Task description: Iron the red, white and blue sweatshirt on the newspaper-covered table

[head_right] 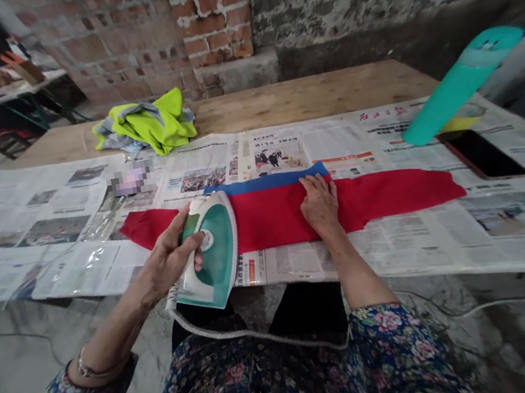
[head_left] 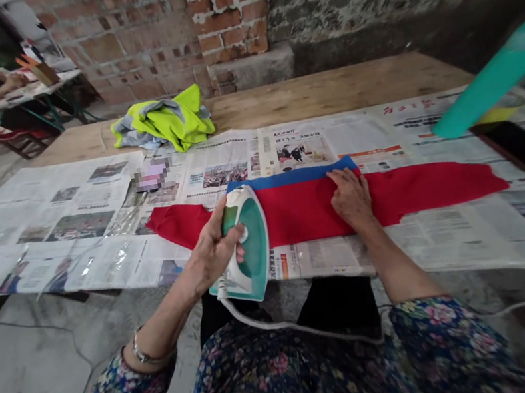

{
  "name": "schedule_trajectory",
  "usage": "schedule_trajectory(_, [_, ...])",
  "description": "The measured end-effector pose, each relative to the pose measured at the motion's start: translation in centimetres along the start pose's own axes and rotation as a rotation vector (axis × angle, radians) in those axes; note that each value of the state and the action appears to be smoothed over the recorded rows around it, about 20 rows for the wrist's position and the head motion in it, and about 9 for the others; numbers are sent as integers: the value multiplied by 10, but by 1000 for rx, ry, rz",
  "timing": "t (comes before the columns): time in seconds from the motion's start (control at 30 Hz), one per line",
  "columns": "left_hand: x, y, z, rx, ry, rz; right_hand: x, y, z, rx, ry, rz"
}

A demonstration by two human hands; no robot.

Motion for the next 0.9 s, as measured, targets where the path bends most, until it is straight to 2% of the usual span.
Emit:
schedule_trajectory(0.3, [101,-14,-66,100,372,180,-1,-4,0,-6,31,17])
schedule_trajectory(0.43, [130,-15,-77,119,475,236,-2,0,1,-5,32,34])
schedule_trajectory(0.57, [131,-5,-60,45,440,180,-5,6,0,4,63,47])
schedule_trajectory(0.77, [103,7,7,16,247,83,-8,13,-1,1,89,41])
schedule_trajectory(0.83, [100,7,25,50,241,75,-8,14,-1,1,82,35])
schedule_trajectory(0.9, [107,6,33,92,282,75,-9,15,-1,2,75,17])
Point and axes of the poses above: each hand's wrist, its own z-axis towards the middle knuckle, its own x-axis out of the back of the hand, y = z × x, the point moved 4 cm from there along z, towards the middle knuckle, and after that the axes turned 1 degree about z, right-handed, at the moved point
